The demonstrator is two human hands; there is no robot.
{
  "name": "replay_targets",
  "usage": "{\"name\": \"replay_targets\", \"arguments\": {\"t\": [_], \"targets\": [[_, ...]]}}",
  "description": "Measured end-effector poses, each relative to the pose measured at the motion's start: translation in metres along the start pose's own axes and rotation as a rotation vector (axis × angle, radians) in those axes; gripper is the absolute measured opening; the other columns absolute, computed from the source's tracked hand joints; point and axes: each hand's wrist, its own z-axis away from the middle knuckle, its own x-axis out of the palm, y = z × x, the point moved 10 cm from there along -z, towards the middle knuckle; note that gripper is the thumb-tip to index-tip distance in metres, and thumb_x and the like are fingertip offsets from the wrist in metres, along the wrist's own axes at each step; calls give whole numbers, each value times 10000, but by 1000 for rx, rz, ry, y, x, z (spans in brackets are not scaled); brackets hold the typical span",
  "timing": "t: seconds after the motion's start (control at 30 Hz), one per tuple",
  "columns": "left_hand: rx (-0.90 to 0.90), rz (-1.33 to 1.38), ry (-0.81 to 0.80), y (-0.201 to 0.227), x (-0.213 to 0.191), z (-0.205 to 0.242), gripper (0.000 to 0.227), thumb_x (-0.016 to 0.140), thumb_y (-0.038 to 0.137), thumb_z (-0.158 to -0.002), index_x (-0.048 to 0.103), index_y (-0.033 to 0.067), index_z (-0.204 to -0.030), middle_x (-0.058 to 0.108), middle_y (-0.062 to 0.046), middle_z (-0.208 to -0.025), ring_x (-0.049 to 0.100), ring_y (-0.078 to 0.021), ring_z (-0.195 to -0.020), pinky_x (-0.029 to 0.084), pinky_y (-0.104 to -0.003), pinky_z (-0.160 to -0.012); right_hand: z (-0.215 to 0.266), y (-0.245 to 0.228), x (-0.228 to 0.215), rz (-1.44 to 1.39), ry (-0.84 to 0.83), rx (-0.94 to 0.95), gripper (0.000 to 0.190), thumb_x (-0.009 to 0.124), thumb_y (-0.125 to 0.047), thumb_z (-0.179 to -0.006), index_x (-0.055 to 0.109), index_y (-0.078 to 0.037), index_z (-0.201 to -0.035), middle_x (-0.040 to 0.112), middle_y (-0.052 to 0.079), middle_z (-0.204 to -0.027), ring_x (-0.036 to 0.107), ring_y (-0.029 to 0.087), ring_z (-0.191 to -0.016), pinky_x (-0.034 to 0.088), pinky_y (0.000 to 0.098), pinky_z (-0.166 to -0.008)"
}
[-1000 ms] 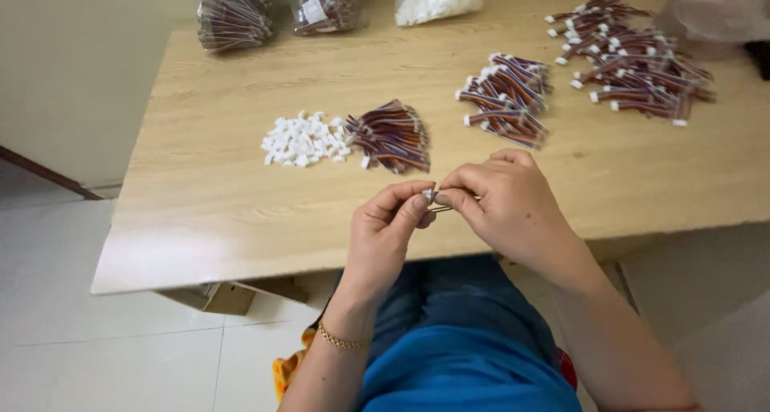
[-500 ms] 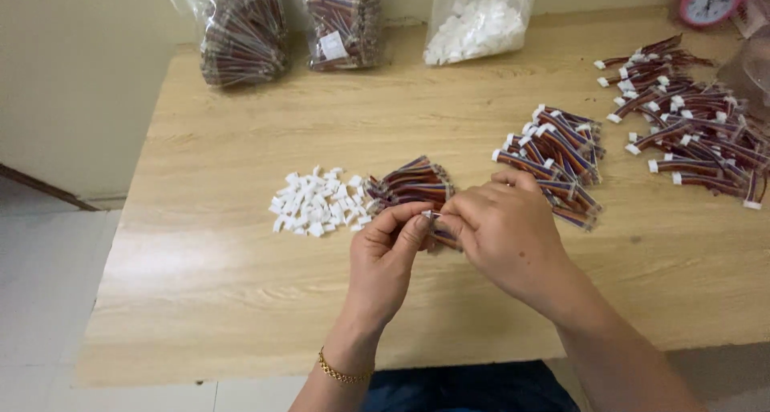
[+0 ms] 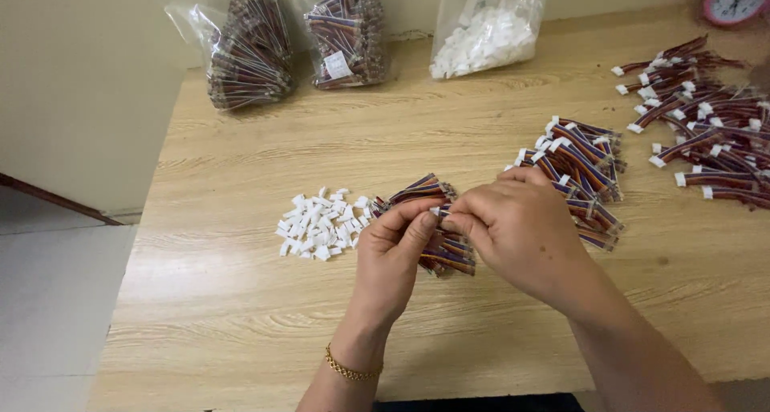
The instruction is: The person assembles small electronic components by inserting white plastic connectors onto the ends of multi-colored ribbon cables. They work at a wooden table, picking up cables and connectors, aligning them, and pressing them together before placing the finished items into a pile.
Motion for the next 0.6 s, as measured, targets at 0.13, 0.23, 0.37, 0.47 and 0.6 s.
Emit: {"name": "replay_targets", "arguments": {"t": [0.13, 0.23, 0.37, 0.47, 0.6], "targets": [[-52, 64, 20, -2, 1, 12, 204, 650, 78, -908, 709, -25, -1074, 707, -109, -815, 615, -105, -727, 557, -260, -656, 4, 5, 4, -52, -55, 36, 131, 646, -305, -884, 670, -188, -830, 712, 40, -728, 709, 233, -808, 418, 425, -927], [-29, 37, 11, -6, -1, 14, 187, 657, 65, -900, 720, -20, -1055, 729, -119, -830, 613, -88, -738, 559, -249, -652, 11, 1, -3, -14, -18, 31, 113, 645, -319, -894, 694, -220, -871, 734, 3, -765, 714, 193, -820, 411, 407, -940], [-13, 45, -9, 2, -1, 18, 194, 656, 60, -898, 717, -29, -1059, 725, -124, -826, 641, -113, -740, 557, -247, -642, 15, -16, -19, 11, 34, -25, 179, 630, -394, -895, 667, -236, -820, 700, -32, -726, 702, 169, -777, 426, 369, -911], [6, 20, -26, 5, -1, 17, 197, 641, 71, -912, 714, -24, -1069, 723, -121, -821, 642, -117, -738, 547, -245, -635, 16, -22, -23, 8, 26, -38, 199, 614, -390, -903, 661, -226, -800, 700, -26, -715, 705, 178, -769, 425, 379, -905], [24, 22, -39, 9, 5, 23, 211, 644, 78, -913, 704, -24, -1087, 725, -129, -816, 578, -94, -683, 516, -236, -600, 22, -15, -20, 156, 89, -52, 200, 627, -401, -892, 643, -237, -779, 673, -44, -685, 693, 156, -747, 420, 363, -907]]}}
